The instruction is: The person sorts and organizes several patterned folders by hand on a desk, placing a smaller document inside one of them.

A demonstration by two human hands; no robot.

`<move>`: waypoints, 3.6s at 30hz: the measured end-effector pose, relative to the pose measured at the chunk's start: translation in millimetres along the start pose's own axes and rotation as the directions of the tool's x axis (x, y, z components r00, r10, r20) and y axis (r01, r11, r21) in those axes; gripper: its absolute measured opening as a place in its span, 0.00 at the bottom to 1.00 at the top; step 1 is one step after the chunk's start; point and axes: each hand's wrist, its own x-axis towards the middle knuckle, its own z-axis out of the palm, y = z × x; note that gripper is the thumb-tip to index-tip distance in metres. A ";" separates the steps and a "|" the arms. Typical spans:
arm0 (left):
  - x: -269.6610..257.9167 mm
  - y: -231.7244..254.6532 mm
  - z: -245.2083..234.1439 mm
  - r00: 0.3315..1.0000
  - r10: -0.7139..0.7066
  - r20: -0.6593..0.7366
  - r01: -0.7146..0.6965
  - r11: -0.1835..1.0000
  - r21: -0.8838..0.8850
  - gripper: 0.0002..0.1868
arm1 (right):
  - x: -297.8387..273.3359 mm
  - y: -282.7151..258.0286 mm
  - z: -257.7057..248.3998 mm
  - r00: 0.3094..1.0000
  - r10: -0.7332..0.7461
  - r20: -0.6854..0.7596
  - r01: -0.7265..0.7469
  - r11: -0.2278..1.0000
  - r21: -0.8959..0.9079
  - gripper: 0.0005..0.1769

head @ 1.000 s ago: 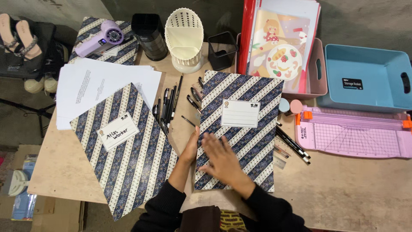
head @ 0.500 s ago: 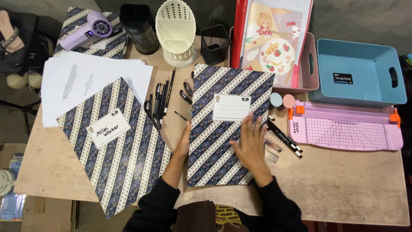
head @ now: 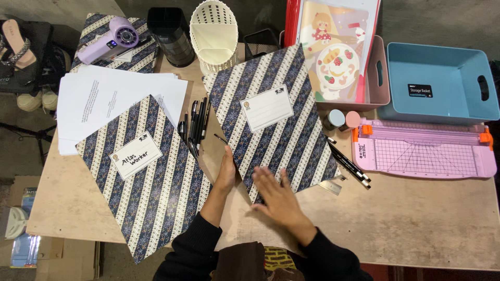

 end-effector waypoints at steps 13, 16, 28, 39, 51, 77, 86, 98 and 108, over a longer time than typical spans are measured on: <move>1.3 -3.1 -0.3 1.000 -0.008 -0.018 0.005 0.990 -0.140 0.47 | -38.0 95.8 -21.2 0.897 0.433 -0.086 -0.432 0.901 0.040 0.50; -0.2 -16.3 -6.9 0.996 0.080 -0.049 -0.080 0.997 0.010 0.42 | -23.5 71.9 -15.4 0.931 0.322 -0.173 -0.313 0.947 0.078 0.49; -44.6 65.8 65.7 0.811 0.356 0.465 -0.541 0.758 0.364 0.40 | 27.9 -12.9 -156.9 0.868 0.252 -0.427 0.060 0.802 0.595 0.58; -66.2 137.2 137.1 0.569 0.271 0.776 -0.819 0.101 0.565 0.25 | -20.7 21.2 -176.9 0.613 0.787 0.065 0.026 -0.102 0.994 0.34; -46.9 5.6 102.9 0.636 0.063 0.769 -0.760 -0.120 0.638 0.29 | -44.6 112.6 -31.9 0.609 0.759 0.231 0.112 -0.371 0.922 0.37; -83.5 -19.3 151.2 0.717 -0.041 0.696 -0.696 -0.100 0.711 0.46 | -40.4 107.9 -25.2 0.636 0.755 0.161 0.086 -0.277 0.957 0.40; -53.5 -5.3 72.6 0.863 -0.085 0.498 -0.503 -0.247 0.828 0.44 | -43.8 115.5 -12.8 0.646 0.748 0.151 0.077 -0.261 0.962 0.38; -62.2 26.3 97.2 0.946 -0.140 0.291 -0.316 -0.210 0.925 0.45 | -38.1 114.8 -21.7 0.649 0.744 0.157 0.052 -0.249 0.967 0.39; -85.2 -48.4 135.5 0.652 -0.097 0.752 -0.738 -0.309 0.601 0.44 | -41.5 113.3 -20.6 0.636 0.756 0.156 0.068 -0.255 0.965 0.37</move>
